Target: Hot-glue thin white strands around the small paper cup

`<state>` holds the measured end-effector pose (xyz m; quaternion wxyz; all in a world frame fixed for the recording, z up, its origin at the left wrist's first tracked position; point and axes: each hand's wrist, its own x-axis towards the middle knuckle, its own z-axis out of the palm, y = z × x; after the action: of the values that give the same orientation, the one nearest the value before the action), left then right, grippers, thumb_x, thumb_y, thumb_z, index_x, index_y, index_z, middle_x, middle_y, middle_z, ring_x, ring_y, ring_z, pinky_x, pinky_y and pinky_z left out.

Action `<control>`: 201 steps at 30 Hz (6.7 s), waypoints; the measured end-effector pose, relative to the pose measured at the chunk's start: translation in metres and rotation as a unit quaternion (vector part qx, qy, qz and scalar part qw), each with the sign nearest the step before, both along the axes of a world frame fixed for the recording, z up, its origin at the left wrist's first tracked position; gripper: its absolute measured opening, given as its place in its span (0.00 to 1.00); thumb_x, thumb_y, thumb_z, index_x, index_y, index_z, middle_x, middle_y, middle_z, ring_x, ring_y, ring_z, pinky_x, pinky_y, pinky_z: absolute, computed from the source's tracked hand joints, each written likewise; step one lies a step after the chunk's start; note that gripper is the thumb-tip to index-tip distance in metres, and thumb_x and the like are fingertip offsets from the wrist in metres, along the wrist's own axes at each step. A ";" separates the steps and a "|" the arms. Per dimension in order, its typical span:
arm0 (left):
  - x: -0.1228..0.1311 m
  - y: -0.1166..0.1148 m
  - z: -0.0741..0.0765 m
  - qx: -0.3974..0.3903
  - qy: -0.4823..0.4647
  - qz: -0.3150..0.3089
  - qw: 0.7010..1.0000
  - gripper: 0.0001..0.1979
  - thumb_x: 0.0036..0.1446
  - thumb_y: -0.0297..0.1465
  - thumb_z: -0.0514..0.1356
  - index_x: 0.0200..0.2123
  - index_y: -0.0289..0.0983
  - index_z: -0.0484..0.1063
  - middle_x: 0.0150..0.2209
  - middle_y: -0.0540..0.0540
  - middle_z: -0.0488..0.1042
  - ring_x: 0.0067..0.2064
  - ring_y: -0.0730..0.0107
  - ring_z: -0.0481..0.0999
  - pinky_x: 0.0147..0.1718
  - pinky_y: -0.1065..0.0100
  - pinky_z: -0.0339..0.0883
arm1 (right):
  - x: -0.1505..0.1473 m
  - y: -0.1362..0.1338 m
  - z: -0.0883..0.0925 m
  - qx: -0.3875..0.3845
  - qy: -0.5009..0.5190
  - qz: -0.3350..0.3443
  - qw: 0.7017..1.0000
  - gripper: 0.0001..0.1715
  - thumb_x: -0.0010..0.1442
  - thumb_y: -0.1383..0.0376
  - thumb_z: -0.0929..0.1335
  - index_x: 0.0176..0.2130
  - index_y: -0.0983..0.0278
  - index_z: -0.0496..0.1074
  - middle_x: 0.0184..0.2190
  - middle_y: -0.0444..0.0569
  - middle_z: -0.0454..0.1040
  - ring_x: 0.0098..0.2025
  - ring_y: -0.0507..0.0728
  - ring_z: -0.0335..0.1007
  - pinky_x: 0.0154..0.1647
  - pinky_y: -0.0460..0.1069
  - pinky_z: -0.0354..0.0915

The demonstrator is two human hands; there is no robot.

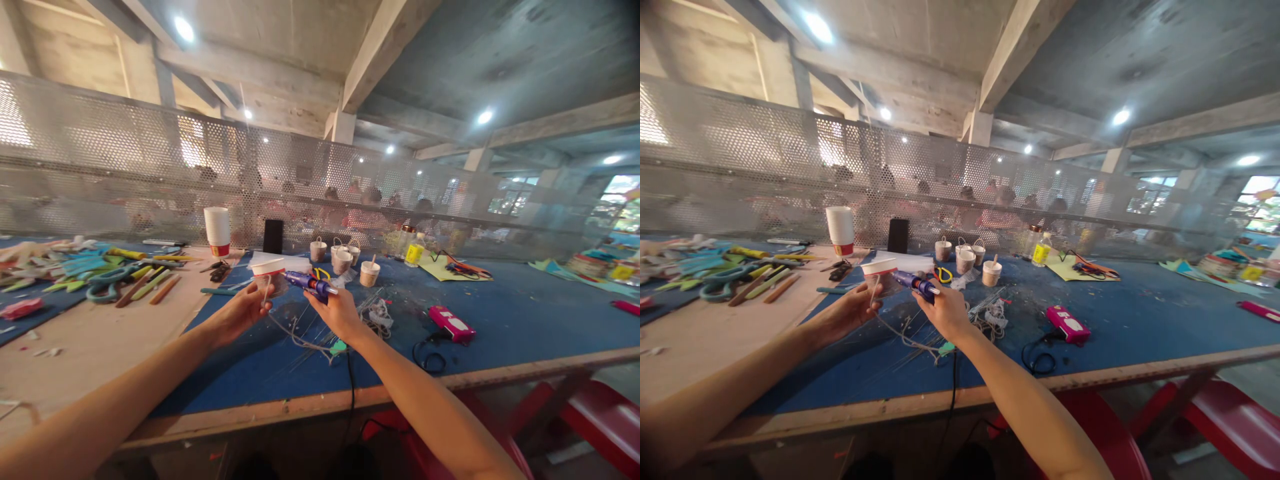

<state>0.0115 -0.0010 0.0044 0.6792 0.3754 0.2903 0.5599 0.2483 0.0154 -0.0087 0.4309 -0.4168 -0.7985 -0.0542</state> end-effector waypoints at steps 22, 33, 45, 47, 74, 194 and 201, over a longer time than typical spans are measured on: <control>-0.002 0.000 0.000 -0.006 0.040 0.016 0.999 0.07 0.57 0.23 0.66 0.38 0.35 0.72 0.30 0.52 0.74 0.23 0.79 0.76 0.20 0.79 0.71 | 0.009 0.027 0.001 -0.375 0.435 0.152 0.804 0.25 0.49 0.46 0.74 0.32 0.65 0.71 0.24 0.43 0.72 0.24 0.52 0.70 0.25 0.46 0.63; -0.008 0.011 -0.012 0.032 0.066 0.005 0.997 0.11 0.54 0.27 0.70 0.39 0.37 0.73 0.30 0.51 0.75 0.27 0.75 0.78 0.25 0.77 0.75 | 0.024 0.040 -0.006 -0.317 0.085 -0.142 0.934 0.23 0.50 0.47 0.74 0.24 0.63 0.75 0.23 0.48 0.76 0.32 0.59 0.74 0.31 0.48 0.61; -0.005 0.005 -0.008 0.058 0.108 0.018 0.992 0.15 0.53 0.31 0.70 0.45 0.39 0.73 0.42 0.45 0.79 0.35 0.69 0.81 0.31 0.72 0.75 | 0.020 0.029 -0.005 -0.174 -0.060 -0.231 0.955 0.17 0.59 0.51 0.71 0.37 0.62 0.75 0.44 0.56 0.77 0.50 0.65 0.73 0.48 0.55 0.64; -0.004 0.005 -0.008 0.066 0.113 0.028 0.991 0.17 0.53 0.32 0.70 0.46 0.39 0.74 0.42 0.45 0.79 0.36 0.67 0.81 0.33 0.70 0.75 | 0.010 0.026 0.001 -0.138 -0.005 -0.169 0.976 0.12 0.61 0.56 0.70 0.40 0.62 0.74 0.46 0.56 0.77 0.53 0.64 0.72 0.52 0.57 0.63; -0.001 0.003 -0.009 0.082 0.122 0.012 0.989 0.23 0.54 0.34 0.70 0.52 0.38 0.74 0.53 0.38 0.78 0.47 0.59 0.79 0.48 0.59 0.69 | -0.054 0.016 0.015 -0.241 0.326 0.196 0.893 0.15 0.60 0.53 0.68 0.30 0.61 0.72 0.30 0.45 0.77 0.36 0.56 0.74 0.42 0.49 0.68; 0.003 0.007 -0.013 0.129 0.153 -0.002 0.980 0.22 0.54 0.34 0.68 0.53 0.35 0.76 0.54 0.36 0.79 0.57 0.50 0.76 0.54 0.58 0.67 | -0.053 0.010 0.012 -0.196 0.268 0.174 0.927 0.14 0.62 0.56 0.67 0.31 0.62 0.75 0.32 0.46 0.80 0.36 0.56 0.77 0.43 0.48 0.69; 0.005 0.006 -0.015 0.117 0.188 0.035 0.974 0.25 0.47 0.35 0.73 0.50 0.35 0.78 0.51 0.35 0.81 0.54 0.49 0.79 0.51 0.58 0.71 | -0.055 0.009 0.009 -0.199 0.251 0.184 0.929 0.13 0.63 0.56 0.67 0.32 0.61 0.75 0.33 0.45 0.80 0.36 0.55 0.77 0.43 0.48 0.70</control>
<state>0.0164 0.0055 -0.0105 0.5437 0.5407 0.3584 0.5325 0.1937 0.0239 0.0004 0.5280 -0.3402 -0.7209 0.2927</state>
